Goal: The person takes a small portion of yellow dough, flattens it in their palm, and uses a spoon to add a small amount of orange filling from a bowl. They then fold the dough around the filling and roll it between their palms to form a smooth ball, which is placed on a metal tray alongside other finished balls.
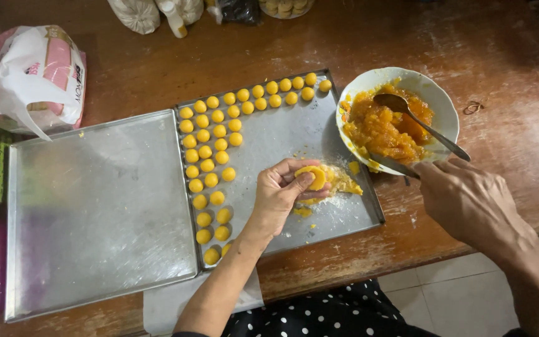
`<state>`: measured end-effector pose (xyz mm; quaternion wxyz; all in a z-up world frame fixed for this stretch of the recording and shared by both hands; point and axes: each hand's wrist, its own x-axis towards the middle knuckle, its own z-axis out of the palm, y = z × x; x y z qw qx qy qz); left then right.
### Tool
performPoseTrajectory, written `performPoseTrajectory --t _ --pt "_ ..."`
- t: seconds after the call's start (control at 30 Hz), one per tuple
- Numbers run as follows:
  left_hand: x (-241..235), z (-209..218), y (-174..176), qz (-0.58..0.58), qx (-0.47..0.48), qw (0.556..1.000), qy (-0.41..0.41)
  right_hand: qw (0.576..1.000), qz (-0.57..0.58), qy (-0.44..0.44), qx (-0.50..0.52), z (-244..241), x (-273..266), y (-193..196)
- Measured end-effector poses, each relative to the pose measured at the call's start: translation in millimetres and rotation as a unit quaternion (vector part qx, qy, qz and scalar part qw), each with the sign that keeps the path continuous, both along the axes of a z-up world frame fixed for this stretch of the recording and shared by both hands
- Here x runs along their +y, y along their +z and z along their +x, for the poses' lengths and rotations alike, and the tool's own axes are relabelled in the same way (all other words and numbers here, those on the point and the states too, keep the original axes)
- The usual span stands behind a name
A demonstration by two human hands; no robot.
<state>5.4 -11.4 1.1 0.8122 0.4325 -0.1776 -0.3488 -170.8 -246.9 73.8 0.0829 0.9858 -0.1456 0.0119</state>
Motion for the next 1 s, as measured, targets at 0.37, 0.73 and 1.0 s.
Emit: performPoseTrajectory --t 0.37,0.73,1.0 --pt "1 -2 8 -0.009 0.024 1.0 -0.003 0.958 0.245 -0.147 0.011 18 -2 18" --pt "6 9 6 -0.024 0.115 0.993 -0.024 0.923 0.347 -0.101 -0.13 6 -9 -6" --pt "7 10 6 -0.034 0.115 0.993 -0.021 0.99 0.032 0.059 -0.121 -7 -6 -44"
